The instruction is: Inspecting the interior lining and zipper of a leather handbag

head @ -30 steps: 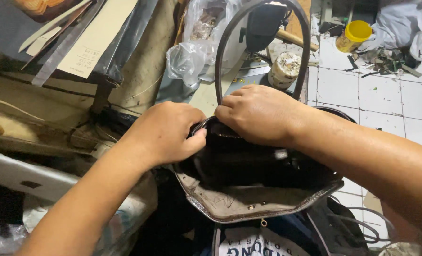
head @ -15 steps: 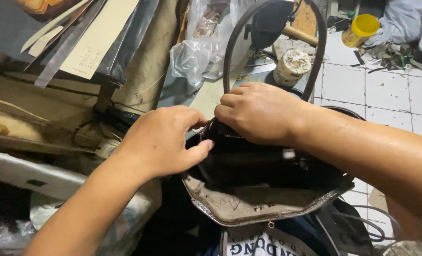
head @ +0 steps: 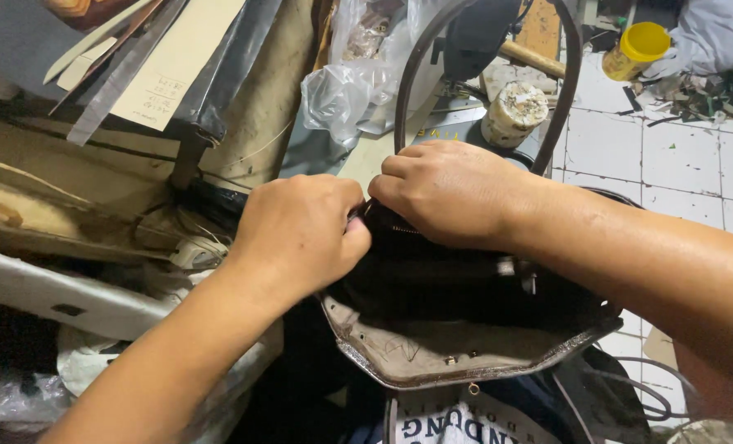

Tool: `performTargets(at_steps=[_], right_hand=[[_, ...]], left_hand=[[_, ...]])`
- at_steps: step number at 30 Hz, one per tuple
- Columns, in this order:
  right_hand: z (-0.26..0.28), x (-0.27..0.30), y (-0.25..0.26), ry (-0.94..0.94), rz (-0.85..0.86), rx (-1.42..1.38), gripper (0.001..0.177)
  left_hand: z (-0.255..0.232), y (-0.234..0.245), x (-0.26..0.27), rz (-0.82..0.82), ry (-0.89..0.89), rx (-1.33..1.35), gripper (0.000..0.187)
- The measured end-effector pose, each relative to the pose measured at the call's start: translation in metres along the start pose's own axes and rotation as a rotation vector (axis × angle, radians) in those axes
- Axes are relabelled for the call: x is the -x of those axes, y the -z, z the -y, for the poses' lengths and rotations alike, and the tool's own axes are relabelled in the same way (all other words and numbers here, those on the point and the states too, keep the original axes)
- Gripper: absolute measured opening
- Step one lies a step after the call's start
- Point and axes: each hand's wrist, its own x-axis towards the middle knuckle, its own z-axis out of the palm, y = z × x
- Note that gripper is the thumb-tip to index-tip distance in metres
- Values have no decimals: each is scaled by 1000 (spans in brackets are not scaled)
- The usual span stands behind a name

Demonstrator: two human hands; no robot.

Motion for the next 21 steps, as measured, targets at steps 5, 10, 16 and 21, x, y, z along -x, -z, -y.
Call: performTargets(at_steps=[5,10,16,21], right_hand=[[-3,1,-2,-7,3,-18,15],[-1,0,1,-5,-2,-54,13],[3,1,9,-26,51,-112,14],[5,6,2,-45,40,-122,11]], left_hand=[[0,-6,0,-42,-7,-28,18],[-3,0,2,9,10,-6,23],[3,-2,0,56,-15,17,19],[1,-5,3,16,-38,17,17]])
